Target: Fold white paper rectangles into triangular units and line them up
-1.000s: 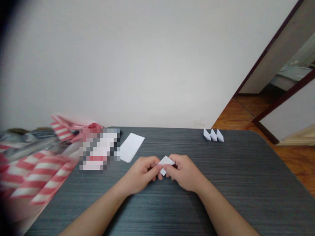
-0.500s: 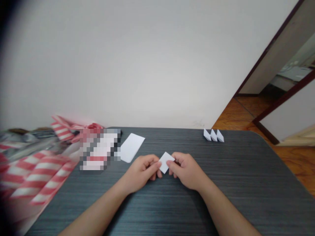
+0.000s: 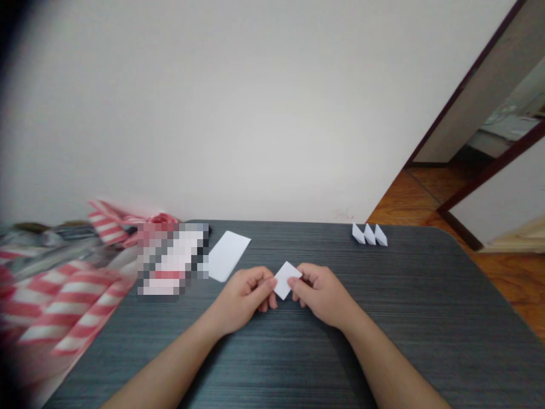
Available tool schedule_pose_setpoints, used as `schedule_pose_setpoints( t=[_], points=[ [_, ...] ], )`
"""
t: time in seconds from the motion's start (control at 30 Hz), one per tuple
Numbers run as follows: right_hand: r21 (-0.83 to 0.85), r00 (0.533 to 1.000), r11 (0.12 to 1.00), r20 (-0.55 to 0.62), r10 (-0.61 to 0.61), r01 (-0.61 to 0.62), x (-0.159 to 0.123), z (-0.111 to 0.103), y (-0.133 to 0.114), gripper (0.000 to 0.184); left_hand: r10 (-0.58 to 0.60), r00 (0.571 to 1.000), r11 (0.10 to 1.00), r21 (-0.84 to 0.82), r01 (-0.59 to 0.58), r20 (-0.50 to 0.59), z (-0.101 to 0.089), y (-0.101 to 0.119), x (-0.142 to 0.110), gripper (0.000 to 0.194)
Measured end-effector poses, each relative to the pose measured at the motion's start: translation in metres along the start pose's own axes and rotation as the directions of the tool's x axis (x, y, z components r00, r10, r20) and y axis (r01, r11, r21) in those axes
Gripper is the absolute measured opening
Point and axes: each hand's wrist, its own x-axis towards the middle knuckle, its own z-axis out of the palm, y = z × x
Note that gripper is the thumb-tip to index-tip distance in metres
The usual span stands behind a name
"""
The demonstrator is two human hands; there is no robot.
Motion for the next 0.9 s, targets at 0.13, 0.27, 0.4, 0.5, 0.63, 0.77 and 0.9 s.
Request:
schedule_pose_setpoints(
  t=[0.13, 0.27, 0.4, 0.5, 0.63, 0.77, 0.9],
  points=[
    [0.008, 1.000, 1.000, -0.009, -0.011, 0.011, 0.000, 0.000, 0.000, 0.022, -0.002, 1.000, 1.000, -0.014, 0.002, 0.009, 0.000, 0.000, 0.001, 0.034],
    [-0.054, 0.996, 0.997, -0.058, -0.066, 0.063, 0.000, -0.001, 0.000, 0.021, 0.013, 1.000, 0.995, -0.096, -0.015, -0.025, 0.001, -0.003, 0.003, 0.029],
    [-0.083, 0.988, 0.990, -0.098, -0.119, 0.111, -0.001, -0.003, 0.001, 0.021, 0.021, 0.996, 0.980, -0.196, -0.039, -0.091, 0.003, -0.010, 0.006, 0.026],
    [-0.076, 0.982, 0.988, -0.121, -0.145, 0.136, -0.002, -0.004, 0.004, 0.023, 0.010, 0.996, 0.981, -0.193, -0.027, -0.087, 0.002, -0.014, 0.006, 0.032],
    [-0.107, 0.973, 0.980, -0.136, -0.184, 0.170, -0.001, -0.002, 0.008, 0.022, 0.003, 0.999, 0.983, -0.182, -0.010, -0.042, 0.001, -0.013, 0.006, 0.040],
    [-0.140, 0.964, 0.963, -0.098, -0.246, 0.231, -0.001, 0.001, 0.010, 0.027, 0.015, 0.999, 0.976, -0.218, -0.025, -0.048, 0.001, -0.010, 0.006, 0.035],
    [-0.165, 0.964, 0.954, -0.051, -0.262, 0.250, -0.002, 0.001, 0.010, 0.033, -0.001, 0.998, 0.972, -0.234, -0.013, -0.062, 0.002, -0.011, 0.007, 0.027]
  ],
)
